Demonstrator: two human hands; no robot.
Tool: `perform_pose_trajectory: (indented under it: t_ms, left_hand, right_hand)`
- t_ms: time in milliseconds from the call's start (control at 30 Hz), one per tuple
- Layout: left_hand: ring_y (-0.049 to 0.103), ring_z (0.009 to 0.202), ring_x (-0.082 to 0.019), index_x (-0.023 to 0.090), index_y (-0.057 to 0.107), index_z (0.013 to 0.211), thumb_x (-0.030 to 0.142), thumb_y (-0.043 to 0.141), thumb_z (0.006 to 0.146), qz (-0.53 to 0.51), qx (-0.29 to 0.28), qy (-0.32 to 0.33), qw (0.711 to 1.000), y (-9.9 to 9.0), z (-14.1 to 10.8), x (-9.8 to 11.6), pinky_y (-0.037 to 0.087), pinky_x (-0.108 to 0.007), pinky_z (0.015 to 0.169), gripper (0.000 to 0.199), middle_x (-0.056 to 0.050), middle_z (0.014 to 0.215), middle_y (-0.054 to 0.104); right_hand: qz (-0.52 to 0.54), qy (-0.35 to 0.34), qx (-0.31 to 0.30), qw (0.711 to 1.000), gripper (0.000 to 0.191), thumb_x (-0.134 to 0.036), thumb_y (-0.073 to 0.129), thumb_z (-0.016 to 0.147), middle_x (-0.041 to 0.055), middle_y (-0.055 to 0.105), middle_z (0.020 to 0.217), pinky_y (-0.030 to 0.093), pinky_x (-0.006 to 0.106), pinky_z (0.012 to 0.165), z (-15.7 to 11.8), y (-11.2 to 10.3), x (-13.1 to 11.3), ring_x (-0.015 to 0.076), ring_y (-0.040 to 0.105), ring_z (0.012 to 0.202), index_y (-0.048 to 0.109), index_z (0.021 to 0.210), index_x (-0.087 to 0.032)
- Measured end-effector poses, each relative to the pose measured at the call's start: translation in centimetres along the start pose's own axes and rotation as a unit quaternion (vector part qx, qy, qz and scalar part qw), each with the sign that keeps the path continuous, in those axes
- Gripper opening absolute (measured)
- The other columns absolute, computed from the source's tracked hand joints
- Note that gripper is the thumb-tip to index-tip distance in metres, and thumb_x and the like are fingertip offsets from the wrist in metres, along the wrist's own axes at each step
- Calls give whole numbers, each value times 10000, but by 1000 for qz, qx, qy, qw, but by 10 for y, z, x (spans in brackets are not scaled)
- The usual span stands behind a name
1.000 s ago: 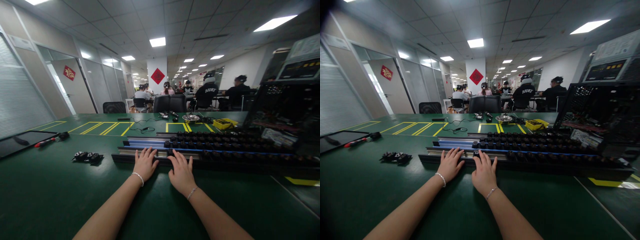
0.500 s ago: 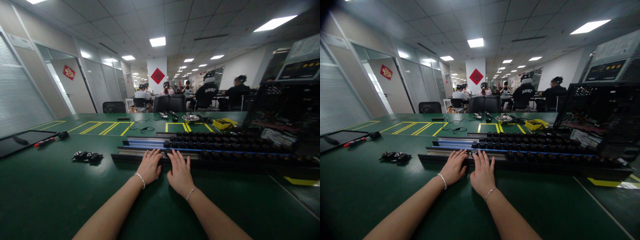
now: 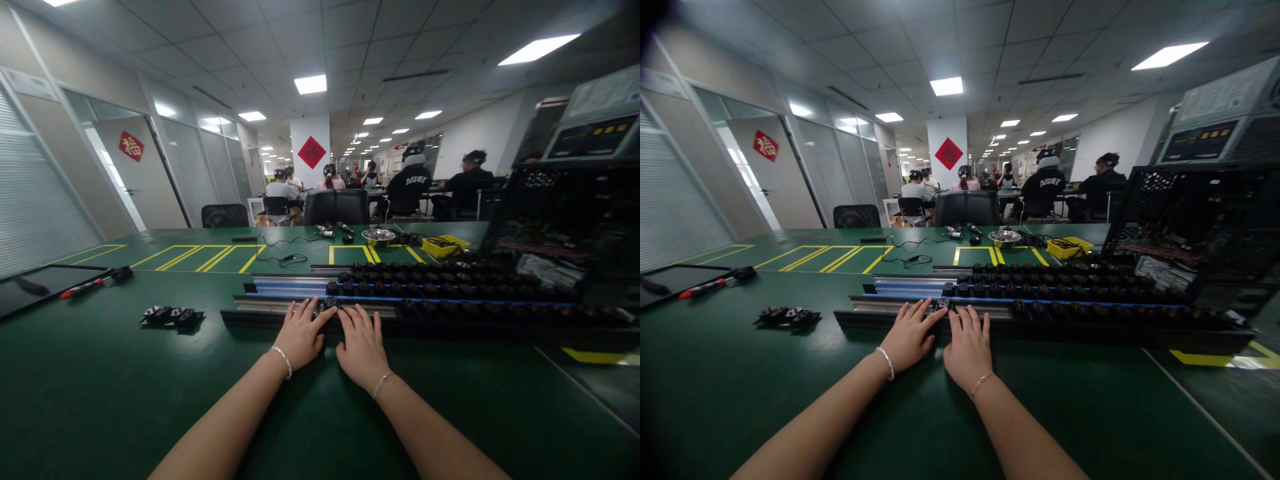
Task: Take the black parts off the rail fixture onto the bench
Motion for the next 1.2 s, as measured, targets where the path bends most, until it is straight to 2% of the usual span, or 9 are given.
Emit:
perform_pose_trajectory:
  t_ms: [300, 567, 633, 833, 1200]
  left_hand:
    - [296, 1307, -311, 379, 212, 1404, 239, 539, 771, 15, -2, -24, 1000, -2, 2, 6, 178, -564, 1047, 726, -103, 1461, 294]
    - [296, 1308, -307, 382, 257, 1387, 213, 532, 766, 8, 1, -42, 999, -1, 3, 6, 171, -558, 1056, 700, -67, 1464, 302]
    - [299, 1307, -301, 377, 268, 1384, 212, 533, 764, 5, 3, -45, 999, 0, 3, 6, 168, -553, 1060, 694, -66, 1458, 314]
    - [305, 1301, -308, 384, 314, 1360, 225, 542, 762, 10, 8, -37, 999, 1, 3, 5, 170, -558, 1058, 660, -58, 1450, 329]
    - [350, 1277, -294, 366, 372, 1335, 221, 523, 776, 20, 11, -46, 999, 0, 3, 0, 241, -492, 1051, 597, -45, 1406, 398]
  right_hand:
    - [-9, 1, -17, 1000, 597, -167, 500, 698, 55, 456, 1322, 58, 515, 1077, 1, -1, -2, 249, 272, 1294, 466, 1278, -303]
    - [-11, -4, -10, 1000, 602, -154, 504, 706, 45, 472, 1299, 71, 518, 1066, 1, -2, -2, 245, 304, 1267, 466, 1271, -360]
    - [-2, -4, 2, 1000, 588, -155, 497, 709, 47, 482, 1287, 69, 524, 1065, 1, -3, -3, 244, 317, 1255, 472, 1264, -346]
    - [47, 16, 40, 998, 491, -148, 443, 718, 61, 541, 1241, 47, 486, 1090, 1, -2, -3, 215, 359, 1227, 507, 1201, -202]
    - [47, 12, 37, 998, 474, -148, 439, 708, 42, 552, 1231, 45, 468, 1094, 2, -2, -2, 204, 372, 1219, 515, 1171, -212]
Point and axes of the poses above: each hand's wrist, its own z-axis towards the middle knuckle, its own y-axis out of the palm, x = y × z, the point moved 3 cm from there along z, towards the middle knuckle
